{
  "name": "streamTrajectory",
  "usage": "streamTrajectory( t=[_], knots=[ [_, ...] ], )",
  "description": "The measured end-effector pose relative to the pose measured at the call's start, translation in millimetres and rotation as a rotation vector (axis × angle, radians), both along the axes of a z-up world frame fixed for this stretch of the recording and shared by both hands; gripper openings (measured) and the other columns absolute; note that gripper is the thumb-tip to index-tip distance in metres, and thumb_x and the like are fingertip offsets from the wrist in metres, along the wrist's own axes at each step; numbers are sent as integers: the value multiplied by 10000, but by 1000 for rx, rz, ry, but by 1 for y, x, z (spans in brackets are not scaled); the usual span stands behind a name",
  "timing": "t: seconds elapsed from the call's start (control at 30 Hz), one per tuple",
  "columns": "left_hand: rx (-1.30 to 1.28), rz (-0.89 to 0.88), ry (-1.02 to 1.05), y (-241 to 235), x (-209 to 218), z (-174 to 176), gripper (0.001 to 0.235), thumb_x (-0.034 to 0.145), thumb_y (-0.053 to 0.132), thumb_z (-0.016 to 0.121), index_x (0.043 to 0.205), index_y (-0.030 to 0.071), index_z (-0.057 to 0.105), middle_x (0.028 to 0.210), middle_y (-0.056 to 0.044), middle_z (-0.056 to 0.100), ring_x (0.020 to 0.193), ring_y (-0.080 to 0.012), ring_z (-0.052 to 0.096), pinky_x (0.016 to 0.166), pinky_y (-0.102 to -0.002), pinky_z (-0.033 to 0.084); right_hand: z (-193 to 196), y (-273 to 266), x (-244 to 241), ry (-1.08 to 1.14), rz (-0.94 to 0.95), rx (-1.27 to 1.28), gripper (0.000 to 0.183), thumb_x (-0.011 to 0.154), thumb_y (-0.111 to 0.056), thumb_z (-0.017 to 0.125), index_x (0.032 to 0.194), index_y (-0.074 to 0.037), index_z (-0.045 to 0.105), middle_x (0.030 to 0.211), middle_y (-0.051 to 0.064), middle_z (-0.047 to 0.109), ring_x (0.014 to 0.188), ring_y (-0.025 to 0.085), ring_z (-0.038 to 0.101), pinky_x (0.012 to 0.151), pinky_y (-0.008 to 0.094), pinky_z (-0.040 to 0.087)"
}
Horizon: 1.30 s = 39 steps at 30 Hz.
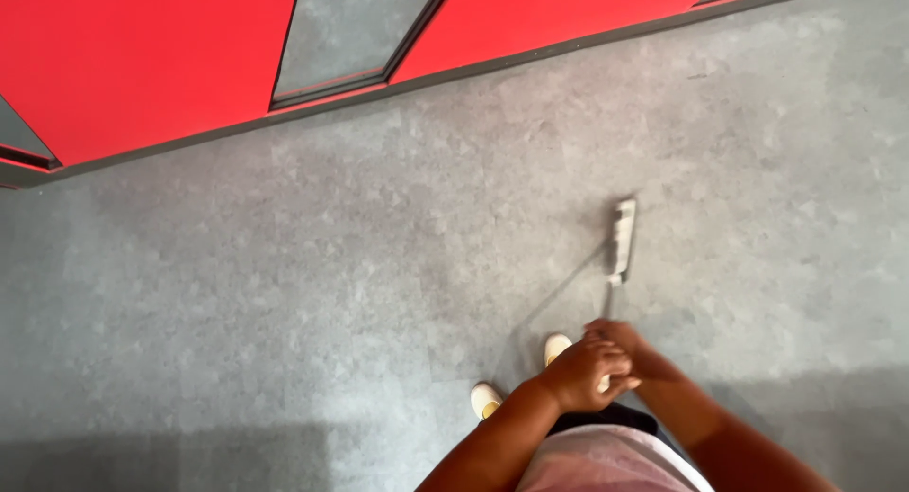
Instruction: The person cleans the floor by hand using a squeegee, moving it back and forth across the surface near a red and grey wall.
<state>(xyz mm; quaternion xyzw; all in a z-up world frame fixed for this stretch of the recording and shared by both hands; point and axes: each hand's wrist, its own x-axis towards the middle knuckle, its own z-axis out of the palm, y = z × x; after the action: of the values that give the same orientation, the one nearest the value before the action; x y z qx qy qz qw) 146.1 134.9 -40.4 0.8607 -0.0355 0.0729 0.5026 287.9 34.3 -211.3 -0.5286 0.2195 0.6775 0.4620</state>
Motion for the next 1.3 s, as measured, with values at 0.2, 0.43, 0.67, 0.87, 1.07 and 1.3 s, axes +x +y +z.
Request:
streamTrajectory(
  t=[0.2, 0.43, 0.67, 0.87, 1.07, 1.3],
  knots=[
    [77, 140, 203, 16, -28, 12, 225, 984, 247, 681, 852, 73, 629, 874, -101, 671, 913, -297, 646, 900, -444, 474, -24, 63, -48, 284, 124, 195, 326, 990, -232, 557, 686, -118, 534, 586, 21, 516, 513, 186, 448, 520, 368, 406],
    [115, 36, 149, 37, 26, 35, 420, 894, 453, 742, 764, 76, 609, 875, -83, 680, 925, -280, 666, 893, -439, 490, 18, 46, -8, 191, 28, 402, 298, 979, -239, 565, 706, -119, 545, 606, 20, 533, 545, 183, 473, 545, 357, 421],
    [107, -38, -127, 22, 30, 58, 466, 925, 555, 657, 783, 112, 637, 849, -53, 636, 958, -258, 640, 1024, -470, 464, 97, 6, 26, 9, 60, 212, 272, 967, -245, 572, 726, -120, 557, 625, 20, 551, 577, 181, 498, 570, 346, 437],
    [91, 23, 87, 87, 31, -8, 505, 980, 523, 649, 714, 103, 558, 802, -37, 602, 835, -235, 608, 846, -432, 474, 49, 86, 28, -53, -4, 85, 250, 957, -251, 579, 743, -121, 566, 642, 19, 567, 605, 178, 520, 592, 337, 450],
    [115, 196, 199, 140, -29, 12, 485, 968, 475, 705, 720, 85, 556, 788, -59, 597, 836, -261, 594, 789, -436, 460, 15, 175, -42, 176, 129, 177, 230, 947, -257, 585, 760, -122, 576, 658, 19, 582, 633, 176, 541, 614, 327, 463],
    [183, 161, 79, 209, -9, 64, 412, 973, 421, 708, 734, 93, 636, 797, -42, 640, 889, -243, 602, 980, -469, 398, 122, 241, -56, 89, -26, 408, 209, 935, -264, 593, 780, -123, 587, 678, 18, 600, 665, 173, 566, 639, 317, 478]
  ],
)
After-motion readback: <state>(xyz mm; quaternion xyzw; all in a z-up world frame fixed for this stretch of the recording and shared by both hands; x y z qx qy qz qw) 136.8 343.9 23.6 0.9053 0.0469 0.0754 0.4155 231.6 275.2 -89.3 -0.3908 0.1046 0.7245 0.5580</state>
